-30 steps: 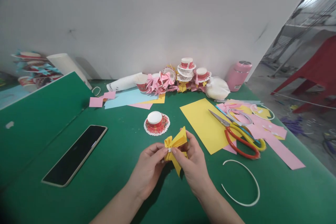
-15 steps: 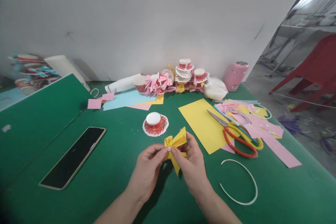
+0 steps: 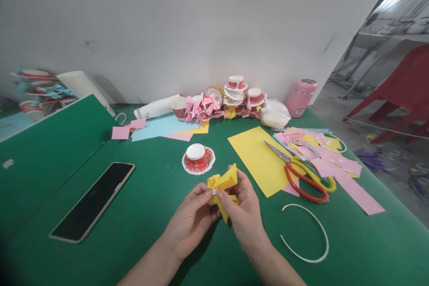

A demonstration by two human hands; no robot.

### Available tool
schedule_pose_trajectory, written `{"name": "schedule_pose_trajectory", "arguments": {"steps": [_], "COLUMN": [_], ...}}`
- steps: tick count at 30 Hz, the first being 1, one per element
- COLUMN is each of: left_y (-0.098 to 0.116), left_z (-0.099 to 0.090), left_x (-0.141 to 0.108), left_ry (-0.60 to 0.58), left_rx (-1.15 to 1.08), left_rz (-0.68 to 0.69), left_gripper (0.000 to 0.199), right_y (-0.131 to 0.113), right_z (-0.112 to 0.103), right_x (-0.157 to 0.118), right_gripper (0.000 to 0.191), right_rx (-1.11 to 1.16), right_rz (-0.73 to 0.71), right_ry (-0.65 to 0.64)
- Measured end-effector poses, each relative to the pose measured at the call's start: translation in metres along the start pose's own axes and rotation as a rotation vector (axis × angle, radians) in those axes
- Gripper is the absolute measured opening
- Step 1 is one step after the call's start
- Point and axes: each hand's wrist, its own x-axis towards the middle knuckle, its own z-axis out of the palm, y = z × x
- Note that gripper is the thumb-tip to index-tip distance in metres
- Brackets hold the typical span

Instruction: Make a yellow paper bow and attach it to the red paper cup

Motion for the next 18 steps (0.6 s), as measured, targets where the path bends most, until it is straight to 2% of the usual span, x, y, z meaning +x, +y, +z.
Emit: {"name": "schedule_pose_trajectory", "arguments": {"steps": [18], "left_y": [0.0007], "left_z": [0.0015], "left_x": [-0.0002], "left_ry": [0.032], "left_rx": [-0.021], "left_rz": [0.000], "left_gripper": [0.013], "right_y": [0.0018], "right_z": [0.0040], "right_x": [-0.0020], "right_gripper": [0.046], "right_rx": [-0.060], "right_rz": [-0.039], "right_ry": [0.040]}}
